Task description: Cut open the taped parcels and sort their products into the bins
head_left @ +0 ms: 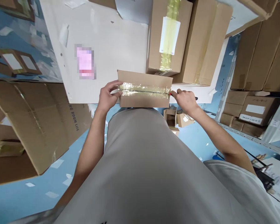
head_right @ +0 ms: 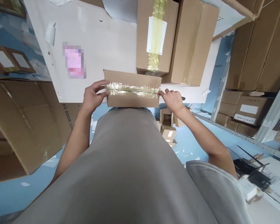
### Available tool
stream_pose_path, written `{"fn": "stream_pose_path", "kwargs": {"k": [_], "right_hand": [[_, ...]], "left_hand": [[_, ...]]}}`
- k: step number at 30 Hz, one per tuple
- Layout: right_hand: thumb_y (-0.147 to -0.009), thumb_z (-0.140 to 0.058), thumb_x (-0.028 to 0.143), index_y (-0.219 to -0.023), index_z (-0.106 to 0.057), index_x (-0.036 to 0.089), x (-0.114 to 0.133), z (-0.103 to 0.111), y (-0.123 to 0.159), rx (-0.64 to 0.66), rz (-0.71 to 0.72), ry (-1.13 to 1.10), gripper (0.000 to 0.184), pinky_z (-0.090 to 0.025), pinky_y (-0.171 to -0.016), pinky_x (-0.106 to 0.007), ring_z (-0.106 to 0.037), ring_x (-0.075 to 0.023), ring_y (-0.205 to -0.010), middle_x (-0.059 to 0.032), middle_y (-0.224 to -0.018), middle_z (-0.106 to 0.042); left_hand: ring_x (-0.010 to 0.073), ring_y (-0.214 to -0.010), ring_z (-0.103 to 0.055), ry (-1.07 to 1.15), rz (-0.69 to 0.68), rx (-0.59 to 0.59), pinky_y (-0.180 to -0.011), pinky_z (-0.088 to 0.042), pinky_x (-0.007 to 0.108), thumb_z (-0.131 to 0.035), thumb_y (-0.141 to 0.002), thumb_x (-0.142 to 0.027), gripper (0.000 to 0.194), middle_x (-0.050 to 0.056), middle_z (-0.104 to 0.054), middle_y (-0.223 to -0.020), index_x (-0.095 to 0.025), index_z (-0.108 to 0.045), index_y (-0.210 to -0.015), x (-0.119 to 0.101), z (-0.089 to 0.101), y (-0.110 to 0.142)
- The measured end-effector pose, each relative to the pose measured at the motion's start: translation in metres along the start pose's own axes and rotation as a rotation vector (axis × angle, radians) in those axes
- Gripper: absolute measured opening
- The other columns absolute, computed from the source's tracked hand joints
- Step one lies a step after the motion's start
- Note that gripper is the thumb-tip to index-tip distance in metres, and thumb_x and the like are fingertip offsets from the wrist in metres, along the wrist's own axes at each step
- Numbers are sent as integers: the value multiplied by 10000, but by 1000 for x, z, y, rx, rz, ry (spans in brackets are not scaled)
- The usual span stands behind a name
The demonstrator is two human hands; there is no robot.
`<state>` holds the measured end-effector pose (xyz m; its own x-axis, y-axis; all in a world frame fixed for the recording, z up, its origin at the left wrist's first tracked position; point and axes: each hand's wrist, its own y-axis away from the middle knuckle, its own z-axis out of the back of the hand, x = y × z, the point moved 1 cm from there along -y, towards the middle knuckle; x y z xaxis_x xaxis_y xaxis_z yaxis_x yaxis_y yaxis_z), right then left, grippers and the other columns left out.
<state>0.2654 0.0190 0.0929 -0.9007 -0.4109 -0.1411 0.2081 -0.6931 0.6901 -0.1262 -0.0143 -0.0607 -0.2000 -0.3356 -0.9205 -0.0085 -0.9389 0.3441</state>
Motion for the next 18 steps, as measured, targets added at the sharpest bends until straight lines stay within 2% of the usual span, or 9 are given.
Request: {"fn": "stream_pose_path", "kwargs": {"k": [6, 10, 14, 18], "right_hand": [[-1182, -407, 144, -1503, -712, 226, -27, -30, 1, -48, 33, -52, 450, -404, -772, -393, -768, -311, -1008, -217, -1269, -807], [-1209, -402, 186, -1485, -711, 225, -41, -50, -9, -67, 71, -125, 415, -417, -788, -387, -766, -330, -1053, -201, -1281, -809], [-1245, -393, 304, -1465, -709, 215, -53, -88, -34, -119, 147, -290, 395, -478, -850, -364, -756, -316, -1105, -173, -1283, -826], [-1252, -347, 367, -1488, -681, 202, -45, -135, -62, -241, 239, -624, 441, -541, -1050, -350, -747, -279, -1257, -176, -1405, -814]], "left_hand": [[341, -1385, -765, -52, 42, -77, -1279, -617, 590, -869, -866, -321, 465, 76, -785, -1534, -303, -833, -1329, -1, -4, 2], [333, -1328, -795, -101, 67, -126, -1241, -642, 571, -880, -869, -400, 456, 79, -814, -1477, -286, -831, -1307, -7, -9, 4], [328, -1293, -804, -111, 97, -161, -1173, -679, 534, -878, -881, -510, 483, 93, -833, -1424, -272, -824, -1298, -14, -14, 6], [316, -1230, -801, -126, 108, -184, -1097, -702, 505, -860, -917, -543, 503, 101, -841, -1359, -244, -804, -1318, -14, -16, 8]]}}
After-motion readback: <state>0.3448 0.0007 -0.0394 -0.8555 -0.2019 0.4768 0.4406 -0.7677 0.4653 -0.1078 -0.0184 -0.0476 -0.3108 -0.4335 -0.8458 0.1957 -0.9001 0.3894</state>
